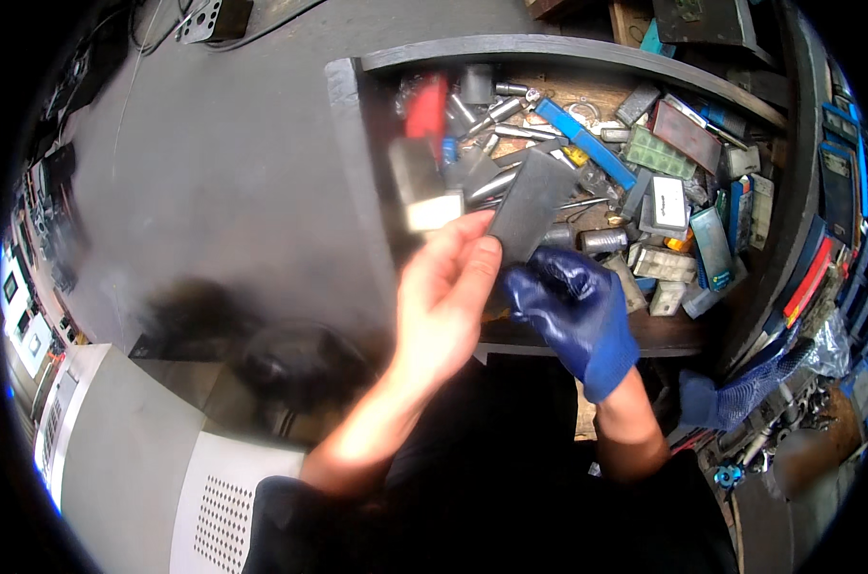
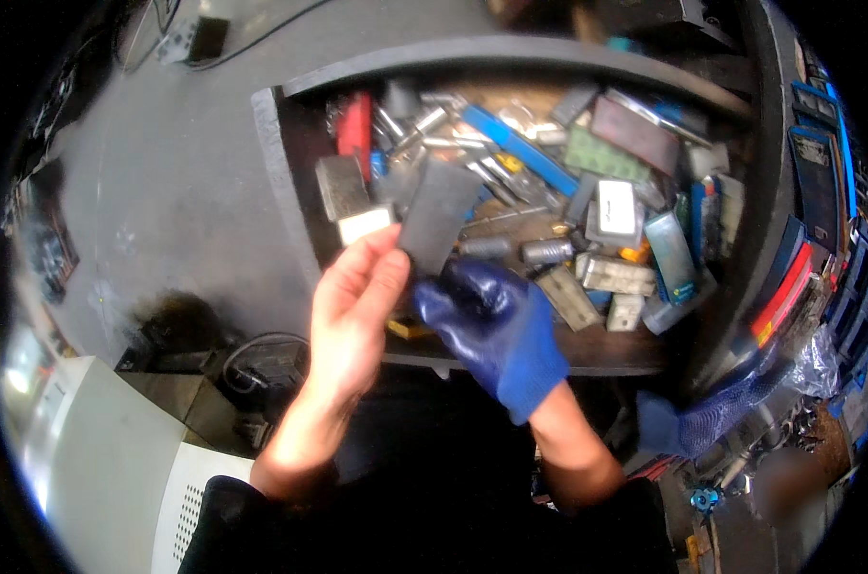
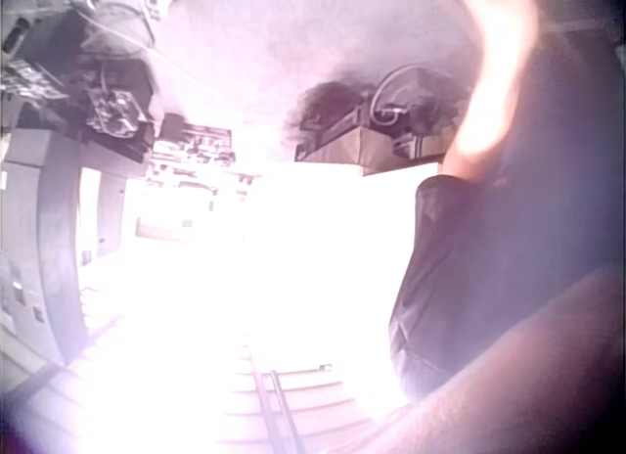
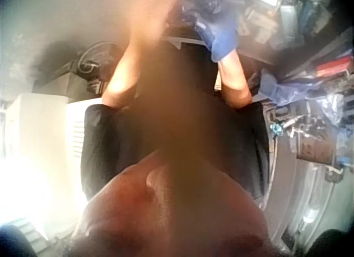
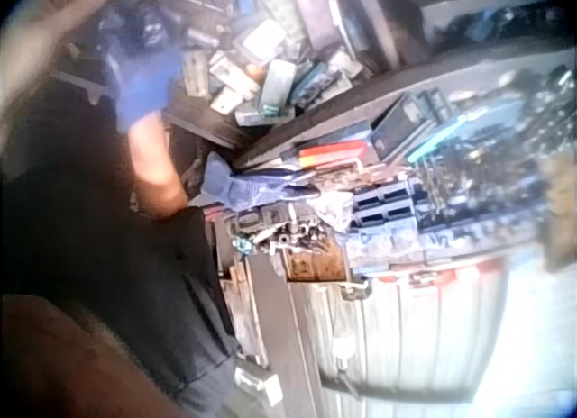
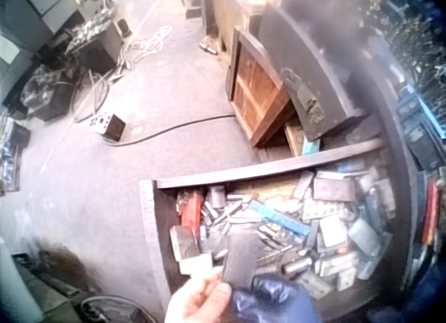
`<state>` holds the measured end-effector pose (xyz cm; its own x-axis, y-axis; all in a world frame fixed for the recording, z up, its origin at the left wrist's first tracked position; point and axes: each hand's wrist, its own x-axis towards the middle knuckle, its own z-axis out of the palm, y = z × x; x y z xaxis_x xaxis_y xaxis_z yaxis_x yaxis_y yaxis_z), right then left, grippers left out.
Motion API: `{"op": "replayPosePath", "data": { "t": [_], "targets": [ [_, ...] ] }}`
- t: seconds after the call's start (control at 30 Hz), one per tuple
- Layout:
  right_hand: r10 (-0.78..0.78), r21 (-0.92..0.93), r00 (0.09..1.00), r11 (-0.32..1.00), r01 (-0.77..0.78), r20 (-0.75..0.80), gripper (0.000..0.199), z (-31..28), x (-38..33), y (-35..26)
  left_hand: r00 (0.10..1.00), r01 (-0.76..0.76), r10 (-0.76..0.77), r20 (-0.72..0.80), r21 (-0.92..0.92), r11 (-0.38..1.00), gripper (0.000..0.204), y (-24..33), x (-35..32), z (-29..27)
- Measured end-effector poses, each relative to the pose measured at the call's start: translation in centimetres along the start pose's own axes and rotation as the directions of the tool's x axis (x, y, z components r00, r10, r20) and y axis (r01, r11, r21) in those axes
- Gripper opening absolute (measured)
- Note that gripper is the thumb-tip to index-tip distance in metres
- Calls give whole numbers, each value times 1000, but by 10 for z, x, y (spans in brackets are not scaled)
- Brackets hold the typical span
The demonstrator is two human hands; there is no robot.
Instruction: The person sorts through a cluttered drawer filled with various metal blocks, tools, and hardware components. They pick up individual items, briefly inspect them, and place them back into the drawer or onto the surrounding workbench surface.
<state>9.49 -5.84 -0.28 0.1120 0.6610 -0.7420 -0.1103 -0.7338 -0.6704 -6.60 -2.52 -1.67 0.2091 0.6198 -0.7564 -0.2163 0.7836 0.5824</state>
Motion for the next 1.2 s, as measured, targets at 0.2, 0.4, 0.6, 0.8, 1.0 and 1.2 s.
{"op": "replayPosePath", "data": {
  "t": [0.2,0.4,0.6,0.8,1.0,1.2],
  "targets": [
    [-284,-256,947,936,242,-146,43,-17,0,-46,987,-66,-15,159,486,871,37,25,-14,-4],
    [-227,-213,969,956,202,-101,34,-38,2,-33,972,60,-70,226,50,997,35,13,-15,-12],
    [-213,-157,956,971,182,-204,29,-41,-5,-26,975,48,-73,211,118,992,34,6,-19,-16],
    [-252,-156,949,962,224,-192,24,-47,-5,-23,987,21,-57,151,226,974,37,13,-26,-5],
    [-176,-91,949,983,157,-263,21,-49,-14,-31,978,37,-76,193,197,980,33,21,-31,0],
    [-263,-102,908,965,243,-327,20,-47,-16,-30,981,45,-86,176,227,973,32,22,-35,5]
  ]
}}
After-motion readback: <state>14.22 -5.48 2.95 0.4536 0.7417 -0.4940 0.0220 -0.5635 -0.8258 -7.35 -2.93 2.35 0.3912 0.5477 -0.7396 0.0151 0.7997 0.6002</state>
